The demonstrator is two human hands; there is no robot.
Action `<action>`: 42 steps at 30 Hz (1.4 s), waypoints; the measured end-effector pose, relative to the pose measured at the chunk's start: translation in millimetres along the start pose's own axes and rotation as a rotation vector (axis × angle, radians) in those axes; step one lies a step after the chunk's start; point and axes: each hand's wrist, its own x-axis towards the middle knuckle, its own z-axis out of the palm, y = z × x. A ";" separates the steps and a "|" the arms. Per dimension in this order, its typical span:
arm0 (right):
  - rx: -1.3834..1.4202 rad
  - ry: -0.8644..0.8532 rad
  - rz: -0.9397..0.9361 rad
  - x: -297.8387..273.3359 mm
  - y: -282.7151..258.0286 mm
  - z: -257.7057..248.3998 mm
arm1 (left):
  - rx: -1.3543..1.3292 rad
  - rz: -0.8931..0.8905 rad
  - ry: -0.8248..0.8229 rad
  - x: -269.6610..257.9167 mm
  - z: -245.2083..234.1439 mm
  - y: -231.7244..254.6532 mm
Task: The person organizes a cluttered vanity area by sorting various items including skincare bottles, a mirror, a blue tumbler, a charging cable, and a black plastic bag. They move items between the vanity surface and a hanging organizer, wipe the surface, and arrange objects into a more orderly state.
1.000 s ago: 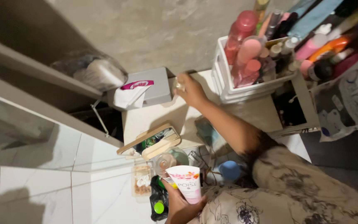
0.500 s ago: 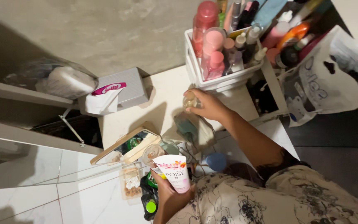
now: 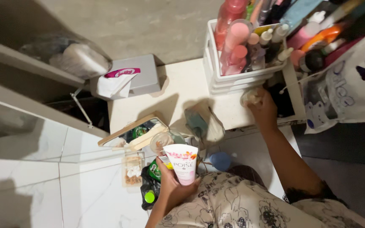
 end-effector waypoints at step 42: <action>-0.407 -0.820 -0.650 -88.4 -100.0 88.1 | 0.172 0.126 0.138 -31.5 -12.8 15.8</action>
